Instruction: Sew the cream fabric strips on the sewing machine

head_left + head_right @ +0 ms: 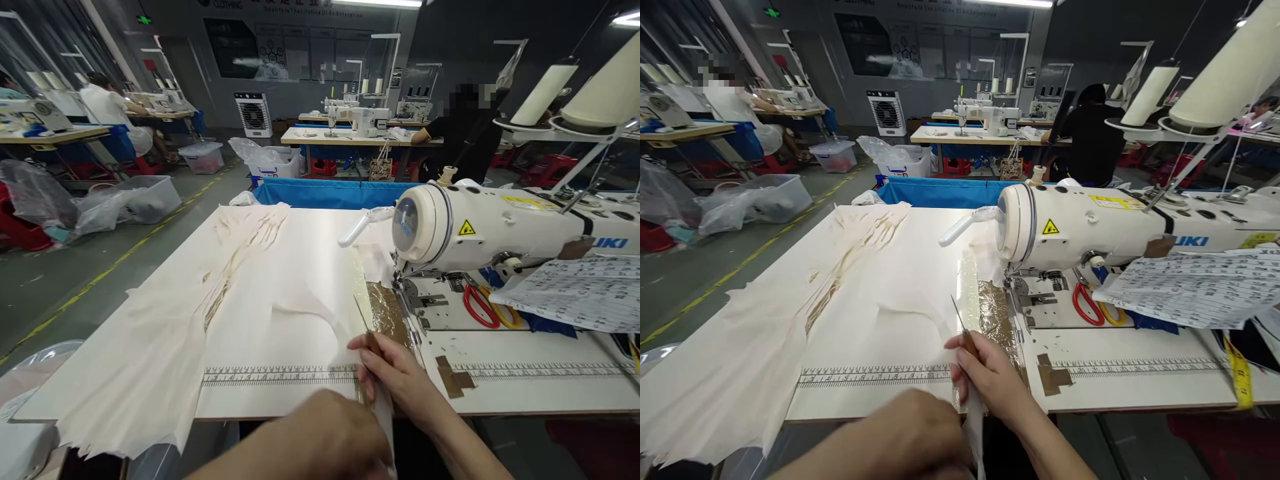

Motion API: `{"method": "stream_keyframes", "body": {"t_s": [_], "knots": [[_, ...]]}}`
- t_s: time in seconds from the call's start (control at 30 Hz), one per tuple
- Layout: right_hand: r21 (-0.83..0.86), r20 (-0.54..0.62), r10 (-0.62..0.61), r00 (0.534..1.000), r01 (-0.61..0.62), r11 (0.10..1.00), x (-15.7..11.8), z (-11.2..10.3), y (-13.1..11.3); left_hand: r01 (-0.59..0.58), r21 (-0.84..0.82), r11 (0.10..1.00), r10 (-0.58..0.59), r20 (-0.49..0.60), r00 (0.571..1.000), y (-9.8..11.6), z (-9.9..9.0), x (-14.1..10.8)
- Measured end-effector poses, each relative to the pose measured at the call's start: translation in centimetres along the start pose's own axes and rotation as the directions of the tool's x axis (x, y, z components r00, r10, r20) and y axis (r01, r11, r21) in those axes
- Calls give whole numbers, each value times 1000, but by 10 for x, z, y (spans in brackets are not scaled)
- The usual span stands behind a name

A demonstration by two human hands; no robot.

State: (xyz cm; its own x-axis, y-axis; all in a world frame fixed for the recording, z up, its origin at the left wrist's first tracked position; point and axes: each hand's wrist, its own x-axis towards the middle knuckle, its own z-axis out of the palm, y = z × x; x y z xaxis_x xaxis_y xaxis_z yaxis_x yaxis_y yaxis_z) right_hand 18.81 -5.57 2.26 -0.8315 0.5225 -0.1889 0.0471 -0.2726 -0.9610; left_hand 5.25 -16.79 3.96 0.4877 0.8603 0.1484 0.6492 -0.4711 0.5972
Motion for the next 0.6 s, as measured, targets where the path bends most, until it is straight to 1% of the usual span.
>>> {"method": "stream_keyframes", "body": {"t_s": [0.03,0.07,0.1,0.13,0.17,0.23,0.3,0.37,0.47,0.53,0.6], "knots": [[-21,-18,4,1000,-4,1000,-14,-7,3,93,6,996,-92,-98,991,-6,-13,-5],[-41,-30,26,999,-27,999,-28,-15,6,206,49,977,-188,-248,950,-15,-27,-10],[-57,-26,52,998,-54,997,-43,-22,9,278,114,954,-218,-372,902,-27,-38,-14],[-69,-44,80,996,-83,994,-58,-29,11,326,195,925,-218,-428,877,-39,-46,-18],[-97,-73,113,991,-120,988,-72,-34,13,366,276,889,-220,-444,869,-51,-52,-20],[-191,-170,150,974,-182,965,-95,-40,13,412,417,810,-231,-418,878,-71,-53,-23],[-317,-281,119,952,-209,925,-110,-42,10,441,503,744,-261,-388,884,-82,-49,-25],[-412,-352,62,934,-214,886,-118,-42,6,458,556,694,-279,-379,882,-86,-44,-28],[-455,-371,32,928,-211,865,-123,-46,5,480,619,622,-262,-412,872,-87,-39,-30],[-464,-364,14,931,-195,864,-128,-53,8,484,651,586,-212,-453,866,-90,-32,-29],[-477,-377,0,926,-194,857,-137,-62,13,457,683,570,-147,-463,874,-93,-24,-24]]}}
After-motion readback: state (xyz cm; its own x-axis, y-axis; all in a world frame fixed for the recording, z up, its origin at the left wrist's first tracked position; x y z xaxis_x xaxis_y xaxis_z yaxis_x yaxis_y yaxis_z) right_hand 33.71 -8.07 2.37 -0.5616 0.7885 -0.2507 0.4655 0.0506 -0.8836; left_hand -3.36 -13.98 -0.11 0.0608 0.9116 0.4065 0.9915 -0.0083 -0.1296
